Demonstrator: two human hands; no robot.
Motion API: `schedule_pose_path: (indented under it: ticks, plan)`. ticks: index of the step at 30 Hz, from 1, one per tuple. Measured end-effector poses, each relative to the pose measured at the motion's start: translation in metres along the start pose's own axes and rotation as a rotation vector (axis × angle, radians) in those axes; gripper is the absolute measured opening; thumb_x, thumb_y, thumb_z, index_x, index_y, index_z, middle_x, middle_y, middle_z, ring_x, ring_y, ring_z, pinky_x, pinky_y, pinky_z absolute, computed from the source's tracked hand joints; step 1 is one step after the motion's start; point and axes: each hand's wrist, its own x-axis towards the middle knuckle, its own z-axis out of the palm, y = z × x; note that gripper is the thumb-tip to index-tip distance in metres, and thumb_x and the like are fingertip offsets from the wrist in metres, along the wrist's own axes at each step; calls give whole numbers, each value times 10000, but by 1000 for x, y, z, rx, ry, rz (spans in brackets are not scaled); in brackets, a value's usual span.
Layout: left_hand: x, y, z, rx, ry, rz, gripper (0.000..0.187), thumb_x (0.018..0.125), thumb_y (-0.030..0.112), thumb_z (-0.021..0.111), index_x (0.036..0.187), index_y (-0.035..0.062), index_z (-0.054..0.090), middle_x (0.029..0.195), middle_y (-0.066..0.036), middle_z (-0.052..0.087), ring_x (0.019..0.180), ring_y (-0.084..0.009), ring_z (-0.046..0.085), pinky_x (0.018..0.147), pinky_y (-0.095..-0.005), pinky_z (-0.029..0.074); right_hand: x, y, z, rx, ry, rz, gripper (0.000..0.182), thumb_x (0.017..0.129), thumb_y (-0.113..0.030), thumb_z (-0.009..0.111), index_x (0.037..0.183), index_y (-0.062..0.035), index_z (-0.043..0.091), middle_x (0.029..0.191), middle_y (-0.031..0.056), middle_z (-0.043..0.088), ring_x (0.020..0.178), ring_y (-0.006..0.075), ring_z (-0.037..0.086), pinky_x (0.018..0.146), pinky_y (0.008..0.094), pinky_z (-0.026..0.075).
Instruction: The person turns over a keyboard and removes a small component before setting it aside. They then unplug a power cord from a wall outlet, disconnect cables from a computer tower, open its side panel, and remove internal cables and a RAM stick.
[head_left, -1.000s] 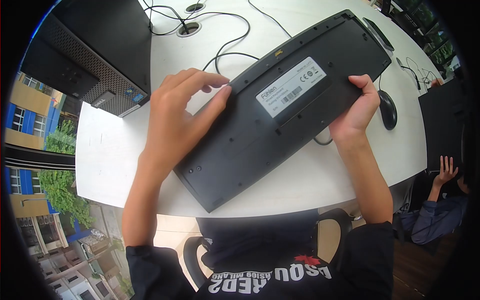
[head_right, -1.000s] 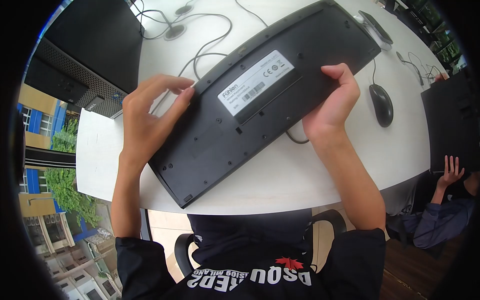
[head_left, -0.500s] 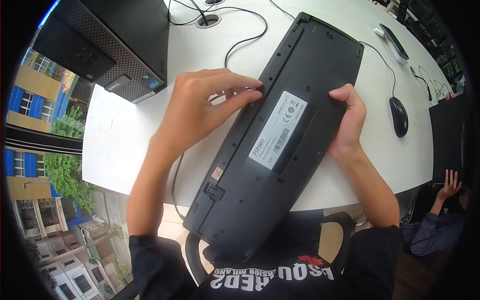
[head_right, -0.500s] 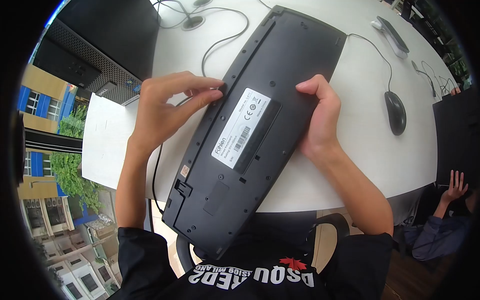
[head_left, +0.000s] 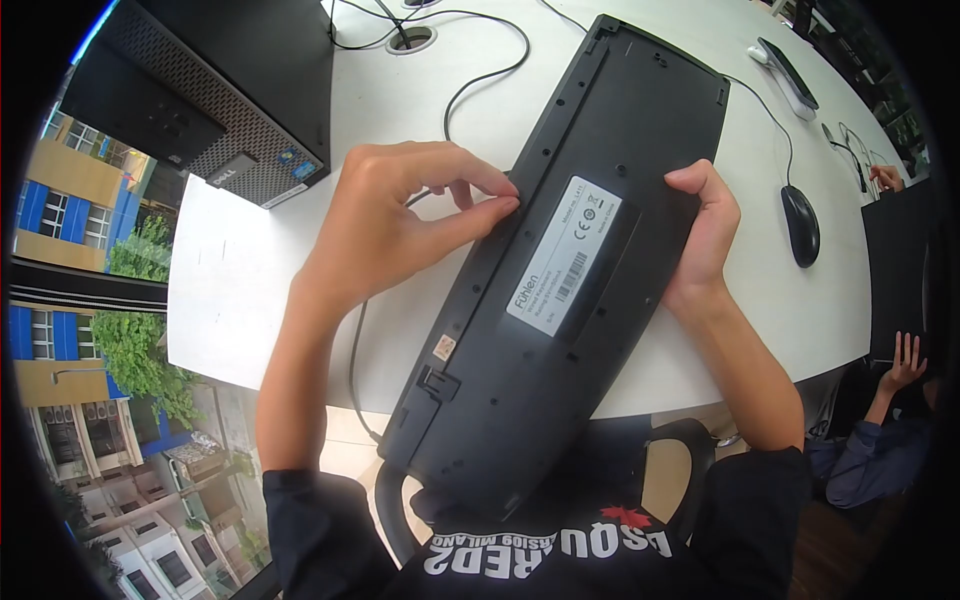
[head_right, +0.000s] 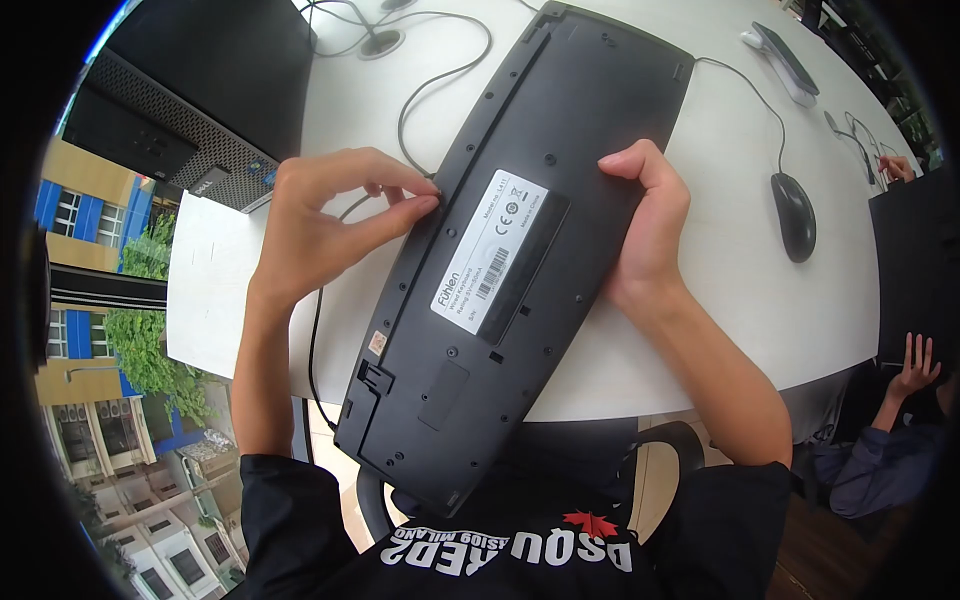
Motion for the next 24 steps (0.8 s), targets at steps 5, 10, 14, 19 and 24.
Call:
schedule_pose_path:
  ticks: [5, 10, 14, 19, 24]
  plan:
    - [-1, 7, 2, 162, 11, 68, 110, 809, 18, 806, 912, 53, 795, 844, -52, 771, 731, -119, 695, 661, -256, 510, 0, 1, -1, -31, 13, -17, 159, 853, -209, 549, 848, -53, 578, 869, 69, 618, 801, 190, 618, 753, 332, 528]
    - [-1, 8, 7, 187, 51, 46, 99, 820, 19, 796, 912, 55, 798, 855, -58, 775, 742, -124, 699, 657, -255, 510, 5, 2, -7, -34, 42, -23, 167, 851, -214, 551, 853, -51, 585, 860, 69, 622, 799, 192, 617, 754, 331, 526]
    - [0, 3, 3, 55, 45, -14, 82, 836, 39, 789, 916, 50, 801, 856, -48, 777, 738, -121, 694, 662, -255, 509, -2, -2, 3, -15, 29, -14, 172, 847, -217, 553, 859, -49, 593, 859, 71, 630, 799, 190, 616, 758, 322, 519]
    - [1, 4, 1, -9, -9, -46, 80, 845, 76, 799, 918, 41, 799, 869, -44, 773, 759, -112, 684, 681, -251, 510, 3, -1, -1, -17, 42, -25, 175, 845, -218, 555, 859, -47, 592, 858, 70, 626, 800, 189, 613, 759, 322, 517]
    - [1, 8, 2, -165, -45, -268, 107, 859, 118, 812, 908, 26, 787, 920, -53, 737, 834, -122, 665, 714, -262, 519, 2, 1, 0, -24, 48, -27, 167, 847, -218, 561, 843, -52, 579, 850, 64, 605, 802, 181, 598, 758, 320, 510]
